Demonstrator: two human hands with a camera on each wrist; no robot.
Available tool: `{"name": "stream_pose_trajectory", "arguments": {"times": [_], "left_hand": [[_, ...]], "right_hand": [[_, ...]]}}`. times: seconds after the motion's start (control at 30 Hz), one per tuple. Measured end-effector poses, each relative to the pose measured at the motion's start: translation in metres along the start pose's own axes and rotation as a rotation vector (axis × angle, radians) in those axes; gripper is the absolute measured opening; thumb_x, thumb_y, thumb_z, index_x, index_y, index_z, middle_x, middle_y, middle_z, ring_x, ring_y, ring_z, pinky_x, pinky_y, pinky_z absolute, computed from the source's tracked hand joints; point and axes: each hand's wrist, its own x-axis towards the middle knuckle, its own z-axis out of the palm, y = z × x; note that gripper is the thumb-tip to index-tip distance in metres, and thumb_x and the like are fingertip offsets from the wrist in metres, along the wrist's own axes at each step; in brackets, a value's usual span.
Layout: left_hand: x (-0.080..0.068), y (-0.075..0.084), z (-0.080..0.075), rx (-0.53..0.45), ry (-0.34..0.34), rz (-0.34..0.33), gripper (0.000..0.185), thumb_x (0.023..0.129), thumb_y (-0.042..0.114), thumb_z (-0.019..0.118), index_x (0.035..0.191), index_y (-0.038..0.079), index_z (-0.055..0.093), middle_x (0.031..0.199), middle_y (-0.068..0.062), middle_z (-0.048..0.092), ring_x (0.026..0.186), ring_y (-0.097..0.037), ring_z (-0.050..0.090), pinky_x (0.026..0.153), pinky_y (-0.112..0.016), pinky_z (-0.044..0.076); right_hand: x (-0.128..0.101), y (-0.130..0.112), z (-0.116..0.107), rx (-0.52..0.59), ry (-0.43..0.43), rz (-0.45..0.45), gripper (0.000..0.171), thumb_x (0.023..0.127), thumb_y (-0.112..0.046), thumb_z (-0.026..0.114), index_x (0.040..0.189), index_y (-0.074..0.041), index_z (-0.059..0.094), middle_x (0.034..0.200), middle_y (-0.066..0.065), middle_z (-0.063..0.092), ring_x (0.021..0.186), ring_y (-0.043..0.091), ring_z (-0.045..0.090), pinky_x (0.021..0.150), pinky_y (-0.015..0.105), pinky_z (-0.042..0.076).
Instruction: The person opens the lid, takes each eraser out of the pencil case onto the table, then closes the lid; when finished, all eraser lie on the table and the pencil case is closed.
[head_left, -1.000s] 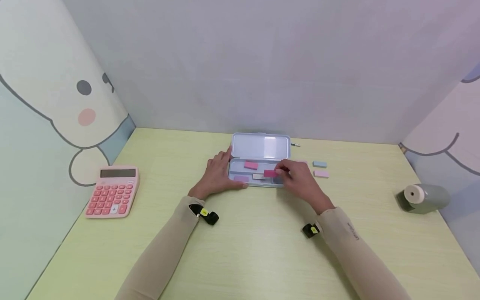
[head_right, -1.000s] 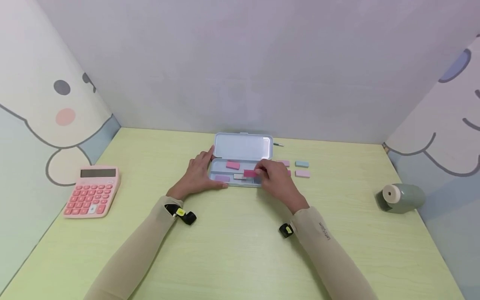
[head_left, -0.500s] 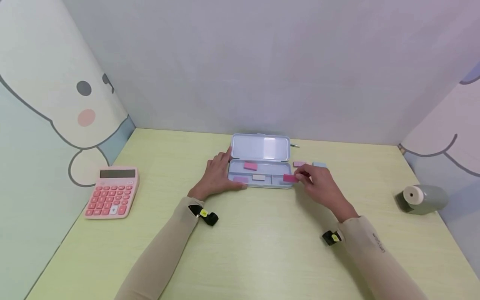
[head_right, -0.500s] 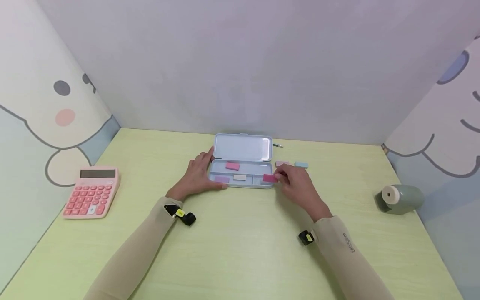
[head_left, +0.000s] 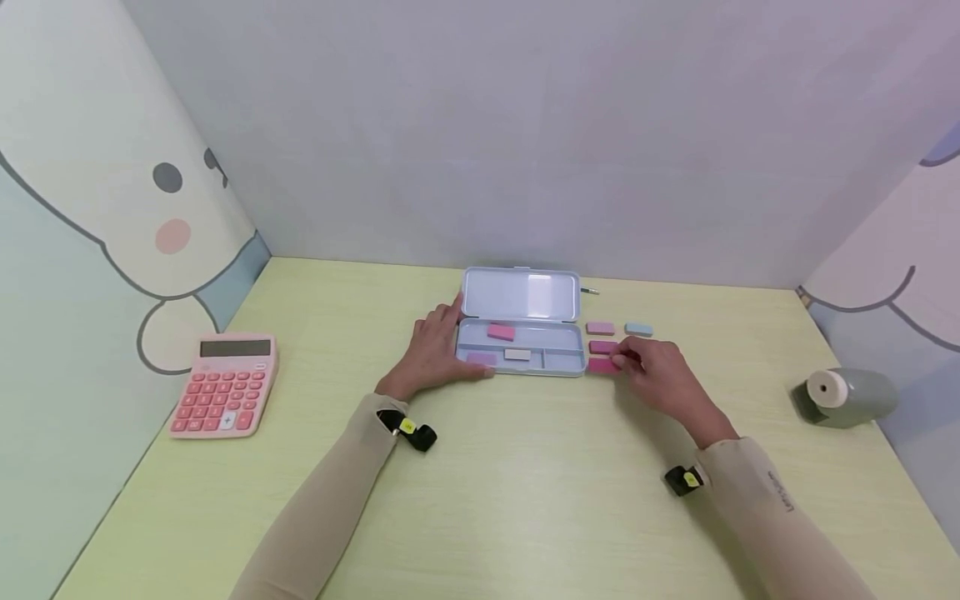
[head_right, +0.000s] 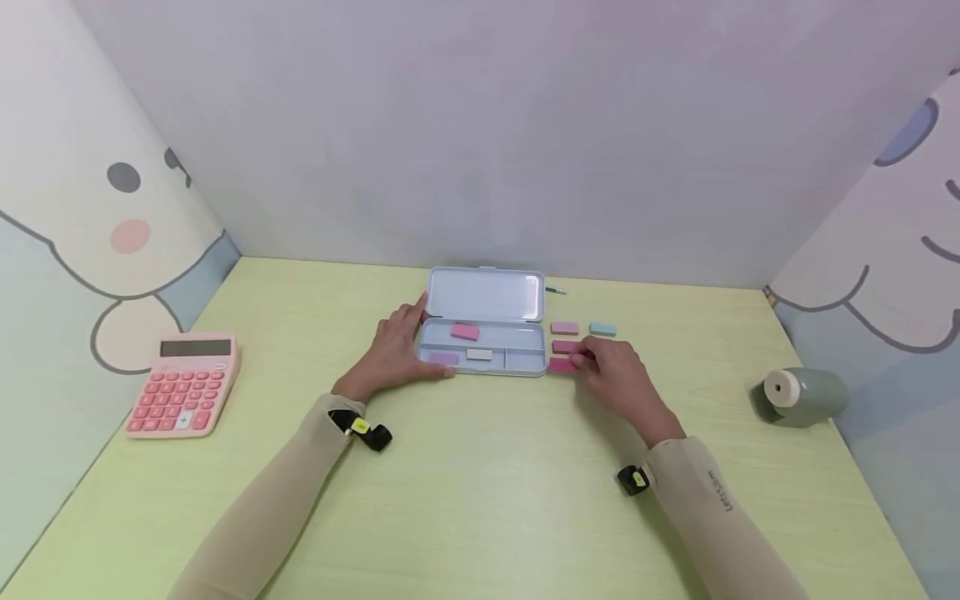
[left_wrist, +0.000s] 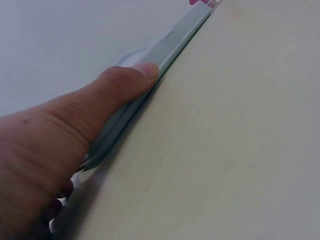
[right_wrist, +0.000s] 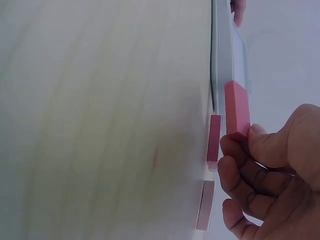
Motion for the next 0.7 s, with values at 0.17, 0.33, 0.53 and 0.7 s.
{"name": "stream_pose_trajectory", "arguments": {"times": [0.17, 0.33, 0.53, 0.7], "left_hand": [[-0.0006, 0.0000, 0.0002, -0.001, 0.004, 0.002, 0.145, 0.070, 0.069, 0.090, 0.175, 0.017, 0.005, 0.156, -0.017, 0.047, 0.142, -0.036, 0.045, 0.124, -0.055, 0.029], [-0.0008, 0.0003, -0.0002, 0.003, -0.002, -0.002, 0.146, 0.069, 0.067, 0.091, 0.175, 0.018, 0.004, 0.157, -0.016, 0.046, 0.143, -0.036, 0.043, 0.126, -0.054, 0.027], [-0.0018, 0.0013, -0.0010, -0.001, -0.010, -0.010, 0.145, 0.069, 0.067, 0.091, 0.175, 0.019, 0.004, 0.158, -0.016, 0.045, 0.145, -0.035, 0.042, 0.126, -0.054, 0.026], [-0.0023, 0.0019, -0.0017, -0.004, -0.014, -0.010, 0.145, 0.070, 0.067, 0.091, 0.175, 0.019, 0.004, 0.159, -0.016, 0.044, 0.145, -0.035, 0.041, 0.125, -0.054, 0.027]], "right_hand": [[0.0018, 0.0021, -0.0010, -0.010, -0.055, 0.046, 0.011, 0.103, -0.007, 0.068, 0.101, 0.002, 0.076, 0.087, 0.011, 0.074, 0.076, 0.022, 0.056, 0.074, 0.035, 0.045], [0.0037, 0.0030, -0.0026, -0.019, -0.060, 0.052, 0.012, 0.102, -0.007, 0.069, 0.102, 0.002, 0.077, 0.087, 0.012, 0.076, 0.076, 0.022, 0.058, 0.075, 0.036, 0.045], [0.0046, 0.0050, -0.0029, -0.029, -0.066, 0.077, 0.015, 0.102, -0.011, 0.071, 0.107, 0.002, 0.078, 0.091, 0.013, 0.076, 0.078, 0.023, 0.057, 0.073, 0.035, 0.043], [0.0046, 0.0048, -0.0008, -0.023, -0.088, 0.076, 0.019, 0.098, -0.016, 0.078, 0.108, 0.001, 0.078, 0.090, 0.010, 0.072, 0.082, 0.023, 0.057, 0.075, 0.035, 0.046]]}}
